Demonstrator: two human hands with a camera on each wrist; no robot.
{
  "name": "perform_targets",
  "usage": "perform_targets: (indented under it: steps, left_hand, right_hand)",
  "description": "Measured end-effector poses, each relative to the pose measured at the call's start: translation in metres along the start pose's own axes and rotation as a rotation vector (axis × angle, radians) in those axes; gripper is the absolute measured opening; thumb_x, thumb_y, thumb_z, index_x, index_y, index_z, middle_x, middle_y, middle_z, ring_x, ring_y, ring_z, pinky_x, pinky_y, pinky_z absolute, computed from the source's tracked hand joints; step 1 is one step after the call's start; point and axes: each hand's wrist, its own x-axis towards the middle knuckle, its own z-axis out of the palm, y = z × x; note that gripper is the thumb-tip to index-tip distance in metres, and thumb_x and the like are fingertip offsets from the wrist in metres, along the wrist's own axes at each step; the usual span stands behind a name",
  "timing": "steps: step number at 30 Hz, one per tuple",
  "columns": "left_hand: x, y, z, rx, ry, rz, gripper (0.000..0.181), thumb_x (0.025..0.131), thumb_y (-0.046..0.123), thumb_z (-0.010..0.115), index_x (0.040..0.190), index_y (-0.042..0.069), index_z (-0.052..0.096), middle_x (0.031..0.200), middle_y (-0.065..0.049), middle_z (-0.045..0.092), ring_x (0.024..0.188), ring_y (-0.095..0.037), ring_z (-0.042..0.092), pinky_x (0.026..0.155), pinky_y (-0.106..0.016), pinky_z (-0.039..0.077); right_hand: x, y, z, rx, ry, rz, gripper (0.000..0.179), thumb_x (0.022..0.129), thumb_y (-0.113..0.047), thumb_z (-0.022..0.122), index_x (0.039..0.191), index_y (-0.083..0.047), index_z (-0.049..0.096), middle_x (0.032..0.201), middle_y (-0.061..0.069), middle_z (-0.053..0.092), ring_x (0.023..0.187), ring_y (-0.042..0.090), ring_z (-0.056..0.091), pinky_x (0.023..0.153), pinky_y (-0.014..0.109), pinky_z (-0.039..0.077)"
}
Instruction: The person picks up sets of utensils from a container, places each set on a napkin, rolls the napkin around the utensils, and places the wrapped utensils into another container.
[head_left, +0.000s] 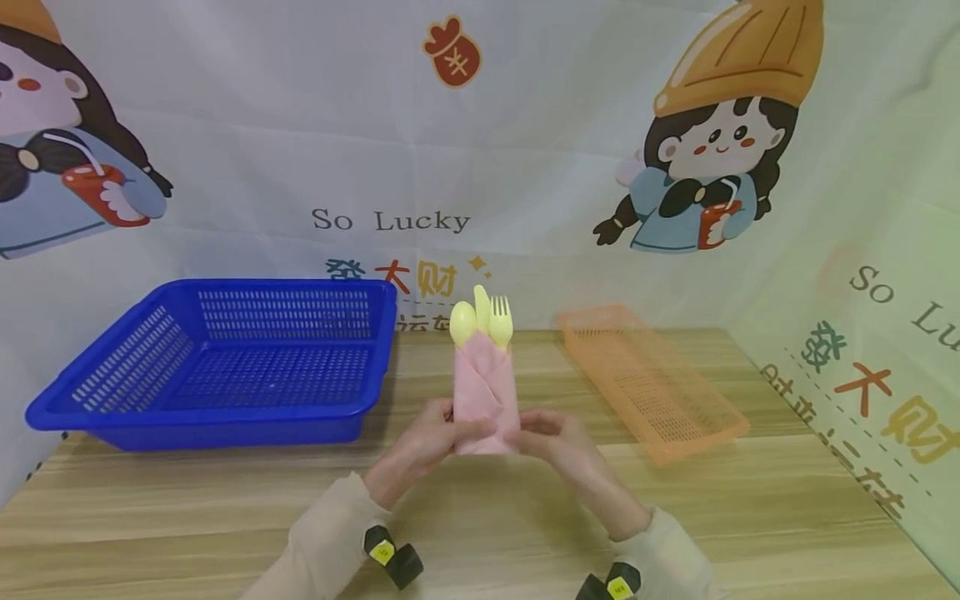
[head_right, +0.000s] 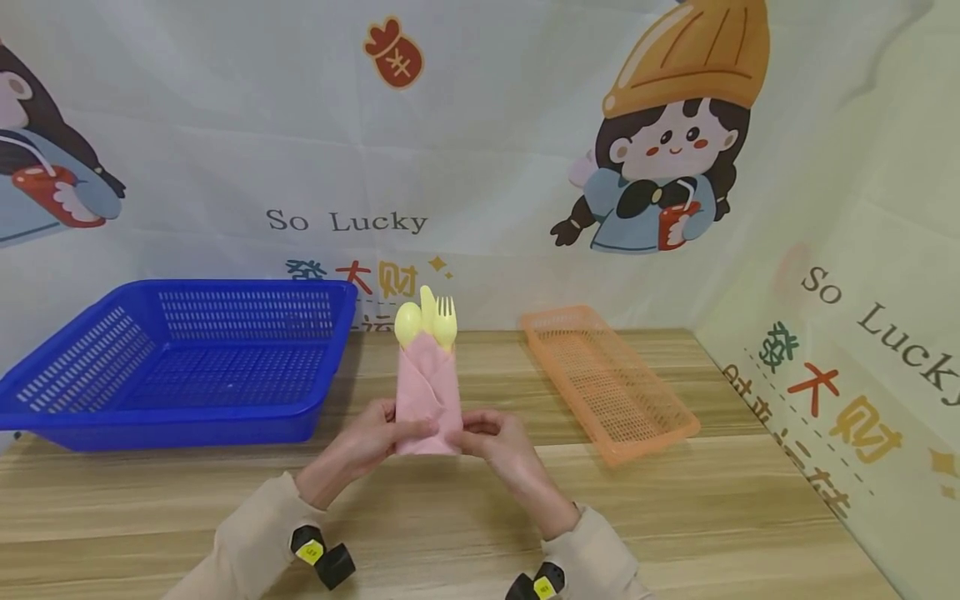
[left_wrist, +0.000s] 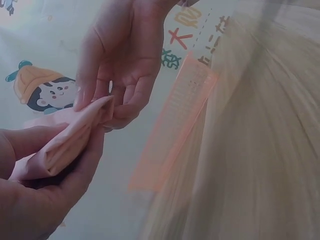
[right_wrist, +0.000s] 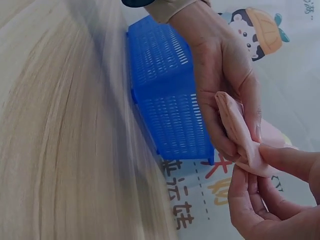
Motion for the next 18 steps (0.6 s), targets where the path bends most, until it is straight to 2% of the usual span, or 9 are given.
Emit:
perform_targets:
  steps: [5,10,14,18]
  left_hand:
    - [-0.001,-0.004,0.000,0.011,-0.032,0.023,0.028,0.080,0.011,0.062,0.100,-0.007,0.055,0.079,-0.003,0.059,0.068,-0.010,0.052,0.061,-0.023,0.045]
    - [-0.002,-0.010,0.002,-0.045,-0.059,0.035,0.029,0.079,0.006,0.061,0.103,-0.010,0.053,0.080,-0.002,0.060,0.069,-0.010,0.054,0.064,-0.023,0.047]
    - [-0.003,-0.012,0.003,-0.045,-0.030,0.026,0.030,0.077,0.005,0.062,0.102,-0.010,0.053,0.079,-0.003,0.061,0.069,-0.010,0.054,0.063,-0.023,0.047]
    - [-0.004,-0.011,0.005,-0.011,0.016,0.010,0.031,0.075,0.006,0.065,0.100,-0.009,0.056,0.080,-0.007,0.062,0.068,-0.012,0.054,0.062,-0.023,0.047]
  right_hand:
    - [-0.001,0.002,0.001,0.006,-0.012,0.020,0.029,0.078,-0.010,0.064,0.101,0.007,0.060,0.094,0.016,0.065,0.081,0.017,0.059,0.080,0.035,0.048]
    - [-0.001,0.005,0.004,0.057,0.016,0.058,0.027,0.078,-0.005,0.063,0.099,0.011,0.059,0.088,0.013,0.065,0.075,0.014,0.060,0.076,0.032,0.051]
    - [-0.002,0.005,0.007,0.057,0.052,0.089,0.025,0.077,-0.004,0.064,0.096,0.012,0.059,0.084,0.009,0.064,0.072,0.013,0.060,0.074,0.031,0.051]
    - [-0.002,0.005,0.008,0.054,0.064,0.096,0.027,0.076,-0.003,0.064,0.098,0.012,0.058,0.088,0.014,0.064,0.075,0.016,0.061,0.075,0.032,0.051]
